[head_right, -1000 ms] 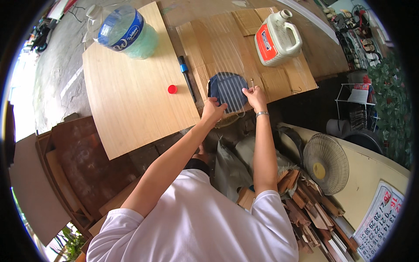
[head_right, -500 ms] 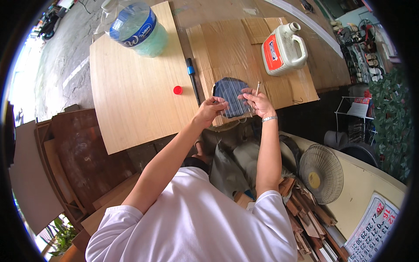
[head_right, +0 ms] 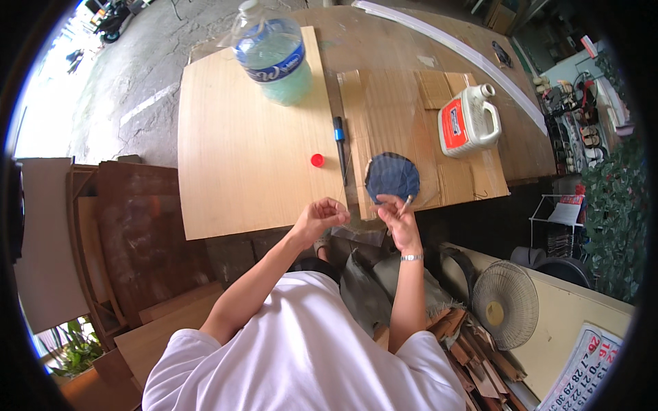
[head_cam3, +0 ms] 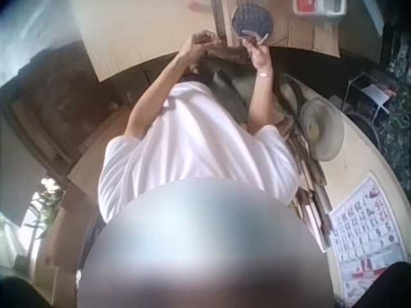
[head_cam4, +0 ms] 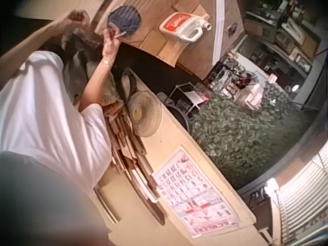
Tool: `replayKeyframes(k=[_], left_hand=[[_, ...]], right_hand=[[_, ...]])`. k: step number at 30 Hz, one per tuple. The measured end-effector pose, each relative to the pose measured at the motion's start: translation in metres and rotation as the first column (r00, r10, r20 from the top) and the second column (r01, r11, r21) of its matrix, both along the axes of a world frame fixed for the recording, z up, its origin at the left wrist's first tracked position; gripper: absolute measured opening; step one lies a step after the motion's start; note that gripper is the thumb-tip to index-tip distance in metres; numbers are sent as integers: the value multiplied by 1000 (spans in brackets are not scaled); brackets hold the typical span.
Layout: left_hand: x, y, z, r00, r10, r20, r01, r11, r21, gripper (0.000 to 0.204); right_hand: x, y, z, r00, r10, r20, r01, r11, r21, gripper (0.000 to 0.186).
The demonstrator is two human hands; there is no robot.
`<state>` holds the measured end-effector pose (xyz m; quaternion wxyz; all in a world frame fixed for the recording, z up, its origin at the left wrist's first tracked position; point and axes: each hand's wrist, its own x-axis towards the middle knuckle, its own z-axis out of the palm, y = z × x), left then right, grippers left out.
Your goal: The person applies a clear liquid finish to a flat wooden board using a small brush, repeatedly dipping the brush into a plastic bottle and spreading the liquid in linear strokes across the surface. The person briefly moves a wooden frame and returns to the board to continue applying the finish.
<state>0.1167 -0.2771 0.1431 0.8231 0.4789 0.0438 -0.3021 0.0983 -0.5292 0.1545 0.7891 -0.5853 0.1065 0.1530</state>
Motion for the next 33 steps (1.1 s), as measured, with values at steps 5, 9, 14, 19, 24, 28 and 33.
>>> replayKeyframes(k=[5,9,14,19,24,28,33], left_hand=[[-23,67,35,991,2,136,0,1000,-11,14],[-53,137,55,979,80,189,-77,997,-22,13],[-94,240,73,953,206,221,-211,977,-3,12],[-134,332,53,932,327,155,-338,940,50,13],[-146,382,4,915,398,70,-403,909,101,16],[-133,392,-37,922,386,26,-386,917,101,18],[-106,388,-70,935,353,-42,-347,931,118,20]], right_hand=[[-24,72,34,986,-21,166,31,998,-59,34],[-39,136,61,977,66,204,-47,994,-96,36],[-44,240,75,931,240,276,-217,970,-110,32],[-48,340,46,920,349,175,-354,935,-6,29],[-43,401,-4,923,381,57,-384,923,38,26],[-27,409,-37,905,422,-47,-420,906,60,27],[-3,402,-66,898,436,-57,-435,900,23,29]])
